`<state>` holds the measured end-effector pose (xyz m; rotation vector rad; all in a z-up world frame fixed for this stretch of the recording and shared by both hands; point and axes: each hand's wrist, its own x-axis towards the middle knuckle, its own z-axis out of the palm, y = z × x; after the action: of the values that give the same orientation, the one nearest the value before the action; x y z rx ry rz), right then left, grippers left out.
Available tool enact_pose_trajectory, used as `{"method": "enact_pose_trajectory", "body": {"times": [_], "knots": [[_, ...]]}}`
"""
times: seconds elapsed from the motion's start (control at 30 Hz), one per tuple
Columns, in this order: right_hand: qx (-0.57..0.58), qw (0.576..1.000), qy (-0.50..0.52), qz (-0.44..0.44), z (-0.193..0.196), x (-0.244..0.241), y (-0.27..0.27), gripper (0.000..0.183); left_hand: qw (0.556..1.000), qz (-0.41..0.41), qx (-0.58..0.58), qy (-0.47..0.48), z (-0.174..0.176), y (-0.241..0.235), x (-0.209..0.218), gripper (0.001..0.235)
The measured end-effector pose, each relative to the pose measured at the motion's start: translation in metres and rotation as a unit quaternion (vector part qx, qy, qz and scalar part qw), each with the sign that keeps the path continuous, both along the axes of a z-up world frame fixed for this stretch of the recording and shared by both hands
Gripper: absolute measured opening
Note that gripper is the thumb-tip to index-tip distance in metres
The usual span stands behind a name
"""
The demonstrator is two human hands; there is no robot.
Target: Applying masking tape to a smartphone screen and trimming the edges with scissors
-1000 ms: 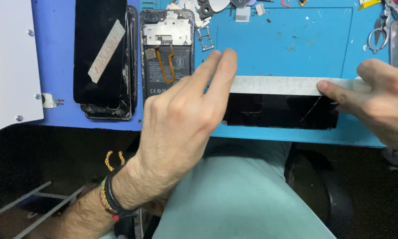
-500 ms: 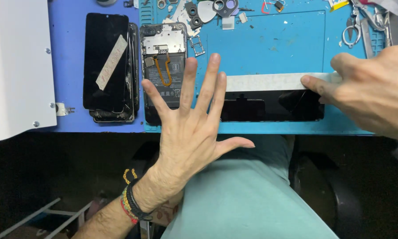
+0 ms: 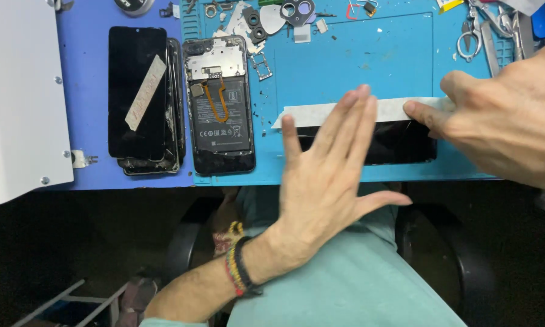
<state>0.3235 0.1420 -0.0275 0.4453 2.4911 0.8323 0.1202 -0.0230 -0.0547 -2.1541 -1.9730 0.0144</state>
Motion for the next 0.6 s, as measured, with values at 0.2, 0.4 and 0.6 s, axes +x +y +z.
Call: {"method": "enact_pose_trajectory", "body": {"times": [0.2, 0.4, 0.6], "knots": [[0.012, 0.999, -0.04, -0.003, -0.001, -0.002, -0.001, 0.073, 0.994, 0.035, 0.009, -0.099, 0.021, -0.025, -0.038, 0.13], [0.024, 0.999, -0.026, 0.007, 0.01, -0.008, -0.006, 0.065, 0.986, -0.001, -0.004, -0.167, 0.011, 0.003, -0.001, 0.138], [0.013, 1.0, 0.021, 0.01, 0.015, -0.013, -0.007, 0.047, 0.986, -0.042, 0.055, -0.154, 0.011, 0.012, 0.014, 0.136]]}}
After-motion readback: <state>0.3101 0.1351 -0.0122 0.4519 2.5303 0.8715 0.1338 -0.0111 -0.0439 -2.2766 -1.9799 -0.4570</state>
